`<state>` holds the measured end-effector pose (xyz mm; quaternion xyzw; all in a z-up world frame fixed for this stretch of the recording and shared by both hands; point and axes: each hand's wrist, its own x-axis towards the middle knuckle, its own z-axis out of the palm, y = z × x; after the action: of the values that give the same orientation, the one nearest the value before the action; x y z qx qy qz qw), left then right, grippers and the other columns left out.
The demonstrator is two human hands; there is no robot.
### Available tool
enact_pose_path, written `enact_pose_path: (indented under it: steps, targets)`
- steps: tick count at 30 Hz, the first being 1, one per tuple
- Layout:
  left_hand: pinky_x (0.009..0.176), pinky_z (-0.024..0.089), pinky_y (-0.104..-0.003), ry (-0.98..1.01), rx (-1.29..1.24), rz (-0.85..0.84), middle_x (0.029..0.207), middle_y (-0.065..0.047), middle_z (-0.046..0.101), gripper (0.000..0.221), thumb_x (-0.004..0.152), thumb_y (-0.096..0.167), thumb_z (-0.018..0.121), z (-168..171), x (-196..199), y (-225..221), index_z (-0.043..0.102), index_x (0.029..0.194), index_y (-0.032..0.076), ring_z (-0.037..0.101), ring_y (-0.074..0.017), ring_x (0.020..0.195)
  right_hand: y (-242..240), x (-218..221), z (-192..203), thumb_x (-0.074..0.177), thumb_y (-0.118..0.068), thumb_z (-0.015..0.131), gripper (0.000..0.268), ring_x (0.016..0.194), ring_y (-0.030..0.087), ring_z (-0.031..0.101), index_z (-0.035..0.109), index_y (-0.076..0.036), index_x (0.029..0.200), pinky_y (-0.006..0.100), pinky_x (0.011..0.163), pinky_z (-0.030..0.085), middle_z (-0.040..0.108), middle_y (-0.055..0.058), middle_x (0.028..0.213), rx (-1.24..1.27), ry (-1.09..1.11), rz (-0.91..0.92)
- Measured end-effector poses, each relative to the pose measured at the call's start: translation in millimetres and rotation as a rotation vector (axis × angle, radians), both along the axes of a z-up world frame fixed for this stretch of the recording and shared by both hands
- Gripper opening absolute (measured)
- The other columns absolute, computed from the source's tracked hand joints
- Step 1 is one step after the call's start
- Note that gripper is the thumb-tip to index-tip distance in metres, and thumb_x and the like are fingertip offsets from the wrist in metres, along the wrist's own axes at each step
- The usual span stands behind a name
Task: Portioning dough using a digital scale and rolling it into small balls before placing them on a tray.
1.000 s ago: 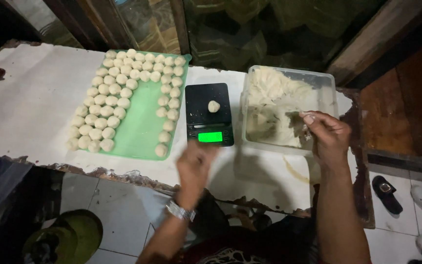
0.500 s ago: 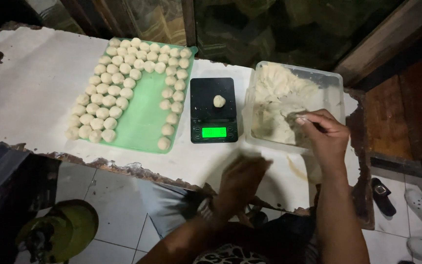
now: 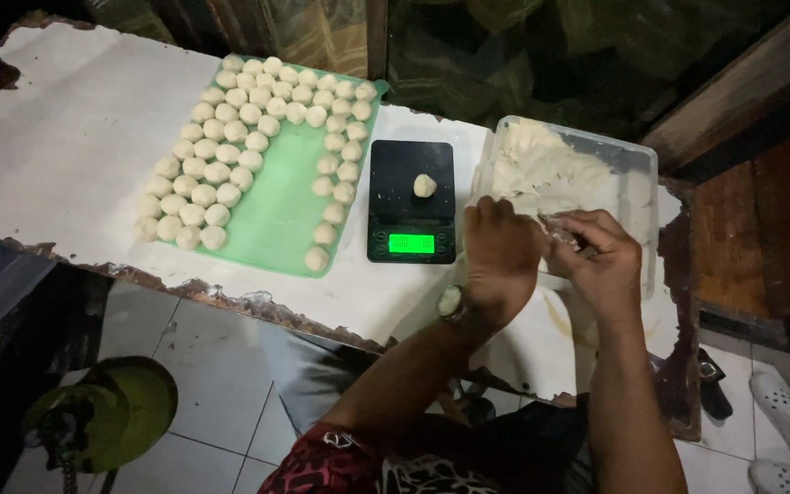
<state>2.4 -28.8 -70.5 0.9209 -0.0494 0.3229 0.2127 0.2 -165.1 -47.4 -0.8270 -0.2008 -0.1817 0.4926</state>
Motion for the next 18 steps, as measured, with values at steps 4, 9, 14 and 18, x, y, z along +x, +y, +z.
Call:
enact_pose_path:
  steps: [4,9,14,18]
  targets:
    - [0.068,0.032,-0.042,0.045,0.068,0.048,0.057,-0.008,0.057,0.014,0.065,0.013,0.072,4.4,-5.7,1.2,0.066,0.052,0.015,0.05,-0.0286,0.065,-0.7,-1.5,-1.3,0.078,0.005,0.084,0.031,0.089,0.026,0.066,0.079,-0.002,0.108,0.038,0.083,0.053,0.071,0.018,0.097,-0.052,0.023,0.056]
    - [0.068,0.033,-0.043,0.035,0.032,0.021,0.055,-0.008,0.056,0.015,0.066,0.013,0.071,0.3,-2.0,3.9,0.064,0.052,0.015,0.049,-0.0281,0.062,-0.9,0.1,3.0,0.081,0.003,0.083,0.031,0.092,0.028,0.063,0.08,-0.005,0.111,0.043,0.086,0.052,0.07,0.017,0.1,-0.137,0.023,0.115]
    - [0.062,0.036,-0.041,0.398,-0.028,-0.144,0.058,-0.006,0.06,0.017,0.079,0.015,0.063,13.3,-4.3,25.8,0.074,0.066,0.015,0.057,-0.028,0.058,-3.9,3.3,0.9,0.078,-0.003,0.087,0.036,0.093,0.029,0.06,0.08,-0.008,0.114,0.044,0.091,0.048,0.071,0.015,0.102,-0.184,-0.04,0.196]
    - [0.057,0.035,-0.04,0.407,-0.311,-0.313,0.057,-0.011,0.064,0.024,0.083,0.016,0.056,10.7,-9.9,40.6,0.073,0.068,0.009,0.063,-0.0333,0.055,-15.4,12.7,-15.2,0.08,-0.005,0.088,0.04,0.094,0.029,0.062,0.078,-0.006,0.118,0.045,0.091,0.048,0.074,0.015,0.107,-0.148,-0.034,0.226]
